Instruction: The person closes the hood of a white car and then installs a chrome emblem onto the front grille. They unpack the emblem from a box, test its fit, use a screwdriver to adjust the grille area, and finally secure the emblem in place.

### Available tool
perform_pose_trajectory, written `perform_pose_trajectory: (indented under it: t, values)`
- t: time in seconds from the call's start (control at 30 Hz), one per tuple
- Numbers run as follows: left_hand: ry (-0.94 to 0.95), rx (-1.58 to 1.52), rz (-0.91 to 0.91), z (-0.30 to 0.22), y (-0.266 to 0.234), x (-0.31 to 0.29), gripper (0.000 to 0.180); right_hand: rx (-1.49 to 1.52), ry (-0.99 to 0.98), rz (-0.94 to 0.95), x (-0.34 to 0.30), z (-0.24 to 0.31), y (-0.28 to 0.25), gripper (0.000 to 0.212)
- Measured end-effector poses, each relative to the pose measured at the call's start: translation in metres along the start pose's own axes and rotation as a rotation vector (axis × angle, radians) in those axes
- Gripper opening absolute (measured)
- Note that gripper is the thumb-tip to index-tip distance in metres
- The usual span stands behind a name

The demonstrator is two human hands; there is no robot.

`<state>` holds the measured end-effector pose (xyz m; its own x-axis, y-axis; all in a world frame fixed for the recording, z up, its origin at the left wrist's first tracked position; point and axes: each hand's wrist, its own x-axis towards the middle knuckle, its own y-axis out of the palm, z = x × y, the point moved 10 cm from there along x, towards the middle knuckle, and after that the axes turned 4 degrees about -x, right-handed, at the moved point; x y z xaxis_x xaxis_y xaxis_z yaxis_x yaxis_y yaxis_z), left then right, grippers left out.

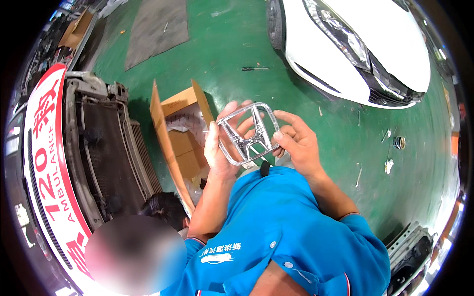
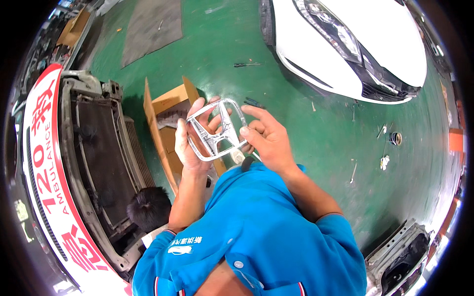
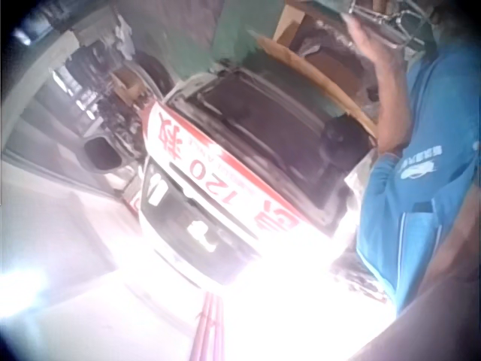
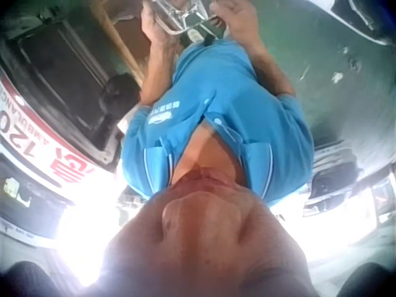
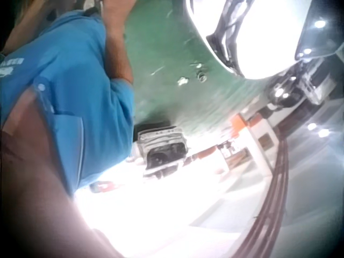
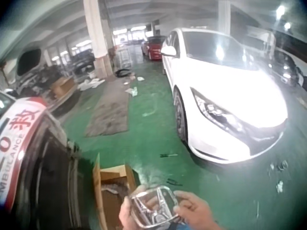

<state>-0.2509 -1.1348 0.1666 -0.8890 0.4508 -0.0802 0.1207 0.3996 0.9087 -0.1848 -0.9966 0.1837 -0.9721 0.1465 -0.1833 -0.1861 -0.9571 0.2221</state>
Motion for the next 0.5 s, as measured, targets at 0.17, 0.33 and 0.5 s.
perform_pose_trajectory:
  t: [0.17, 0.33, 0.5]
  values:
    - [-0.055, 0.063, -0.126, 0.013, -0.021, 0.005, 0.049, -0.076, -0.074, -0.052, -0.007, 0.007, -0.014, 0.041]
    - [-0.27, 0.044, -0.263, 0.062, -0.052, 0.014, 0.031, -0.478, -0.301, 0.022, -0.023, 0.023, -0.034, 0.042]
    - [-0.461, 0.285, -0.23, 0.123, -0.038, 0.018, 0.04, -0.756, -0.413, -0.177, -0.048, 0.008, -0.109, 0.032]
